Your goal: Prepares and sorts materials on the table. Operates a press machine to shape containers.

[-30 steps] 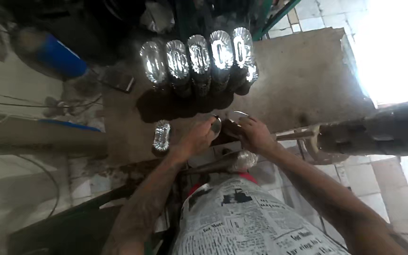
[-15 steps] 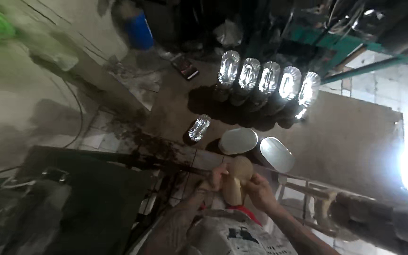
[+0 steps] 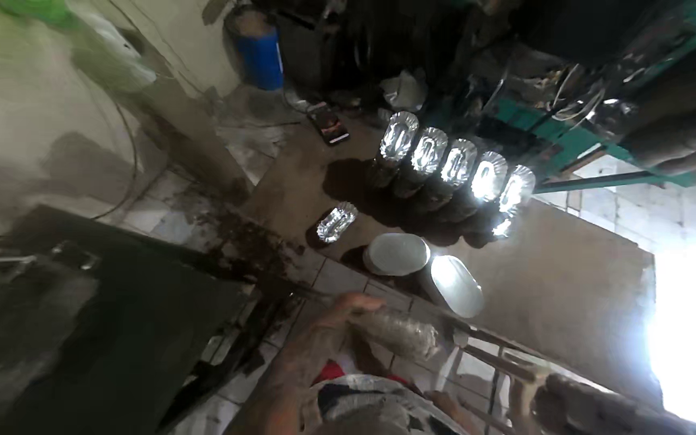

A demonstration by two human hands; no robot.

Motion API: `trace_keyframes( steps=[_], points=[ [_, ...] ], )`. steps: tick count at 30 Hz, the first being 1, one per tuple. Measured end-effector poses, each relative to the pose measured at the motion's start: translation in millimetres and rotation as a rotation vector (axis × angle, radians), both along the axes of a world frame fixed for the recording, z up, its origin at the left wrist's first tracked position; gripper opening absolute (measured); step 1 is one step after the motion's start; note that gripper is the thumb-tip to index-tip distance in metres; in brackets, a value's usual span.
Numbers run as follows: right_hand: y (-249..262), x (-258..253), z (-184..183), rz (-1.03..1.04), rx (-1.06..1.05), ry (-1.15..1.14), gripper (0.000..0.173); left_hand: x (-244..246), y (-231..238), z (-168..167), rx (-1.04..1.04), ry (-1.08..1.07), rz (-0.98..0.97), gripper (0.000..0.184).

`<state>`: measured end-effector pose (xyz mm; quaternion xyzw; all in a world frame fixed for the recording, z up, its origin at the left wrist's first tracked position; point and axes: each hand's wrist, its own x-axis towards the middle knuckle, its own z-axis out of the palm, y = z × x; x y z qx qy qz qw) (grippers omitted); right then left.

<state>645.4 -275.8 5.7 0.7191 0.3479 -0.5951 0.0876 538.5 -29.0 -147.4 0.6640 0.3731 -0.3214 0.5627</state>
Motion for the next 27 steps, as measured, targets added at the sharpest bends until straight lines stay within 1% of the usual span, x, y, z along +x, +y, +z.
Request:
trace_keyframes(
  steps=[1, 2, 3, 4, 5, 6, 8, 9, 10, 11, 12, 13, 14, 15, 16, 17, 18, 19, 20, 21, 22, 24, 25, 26, 27],
  points=[
    [-51, 11, -78, 0.008, 0.374, -0.001, 0.04, -9, 15, 14, 0.04, -0.011, -0.06, 0.062],
    [-73, 19, -138, 0.006, 0.427, 0.029, 0.041, -24, 32, 37, 0.089, -0.036, -0.083, 0.066],
    [-76, 22, -172, 0.009, 0.34, 0.056, 0.04, -46, 43, 62, 0.155, -0.082, 0.002, 0.066],
    [-75, 26, -191, 0.019, 0.335, 0.079, 0.036, -72, 51, 86, 0.225, -0.182, 0.136, 0.061],
    [-71, 30, -200, 0.05, 0.396, 0.104, 0.032, -99, 56, 108, 0.284, -0.314, 0.289, 0.053],
    [-63, 34, -197, 0.089, 0.483, 0.131, 0.03, -127, 60, 126, 0.343, -0.428, 0.428, 0.048],
    [-29, 34, -166, 0.1, 0.465, 0.2, 0.031, -181, 75, 152, 0.445, -0.525, 0.683, 0.058],
    [-10, 32, -153, 0.071, 0.447, 0.208, 0.029, -202, 90, 167, 0.465, -0.576, 0.852, 0.058],
    [10, 27, -145, 0.041, 0.45, 0.198, 0.027, -218, 110, 178, 0.47, -0.672, 1.052, 0.05],
    [27, 18, -140, 0.022, 0.477, 0.173, 0.024, -231, 131, 188, 0.459, -0.784, 1.263, 0.037],
    [44, 6, -137, 0.011, 0.511, 0.148, 0.022, -244, 150, 192, 0.477, -0.883, 1.428, 0.032],
    [65, -9, -134, 0.01, 0.568, 0.133, 0.021, -257, 164, 193, 0.568, -0.932, 1.504, 0.034],
    [88, -27, -129, 0.021, 0.629, 0.125, 0.021, -272, 173, 187, 0.713, -0.934, 1.471, 0.043],
    [108, -48, -124, 0.03, 0.69, 0.142, 0.021, -287, 174, 175, 0.846, -0.864, 1.394, 0.052],
    [125, -71, -117, 0.035, 0.761, 0.168, 0.021, -300, 162, 163, 0.942, -0.686, 1.292, 0.059],
    [144, -94, -110, 0.035, 0.823, 0.192, 0.022, -316, 146, 149, 1.006, -0.445, 1.171, 0.065],
    [165, -118, -102, 0.034, 0.882, 0.208, 0.022, -338, 133, 134, 1.033, -0.223, 1.047, 0.071],
    [186, -140, -93, 0.047, 0.945, 0.226, 0.023, -367, 125, 119, 1.006, -0.062, 0.96, 0.072],
    [205, -164, -83, 0.069, 1.021, 0.235, 0.023, -401, 120, 104, 0.966, 0.045, 0.918, 0.073],
    [223, -187, -75, 0.108, 1.111, 0.245, 0.023, -433, 114, 92, 0.935, 0.098, 0.878, 0.07],
    [241, -211, -66, 0.176, 1.21, 0.246, 0.023, -457, 105, 91, 0.899, 0.087, 0.824, 0.063],
    [280, -257, -54, 0.426, 1.395, 0.225, 0.022, -484, 78, 113, 0.837, -0.01, 0.721, 0.055],
    [296, -280, -52, 0.603, 1.453, 0.199, 0.023, -493, 60, 128, 0.772, -0.036, 0.654, 0.053],
    [310, -303, -55, 0.8, 1.474, 0.174, 0.025, -502, 42, 142, 0.656, -0.008, 0.577, 0.054],
    [325, -327, -64, 0.993, 1.548, 0.166, 0.026, -512, 28, 153, 0.543, 0.063, 0.488, 0.054]
  ],
)
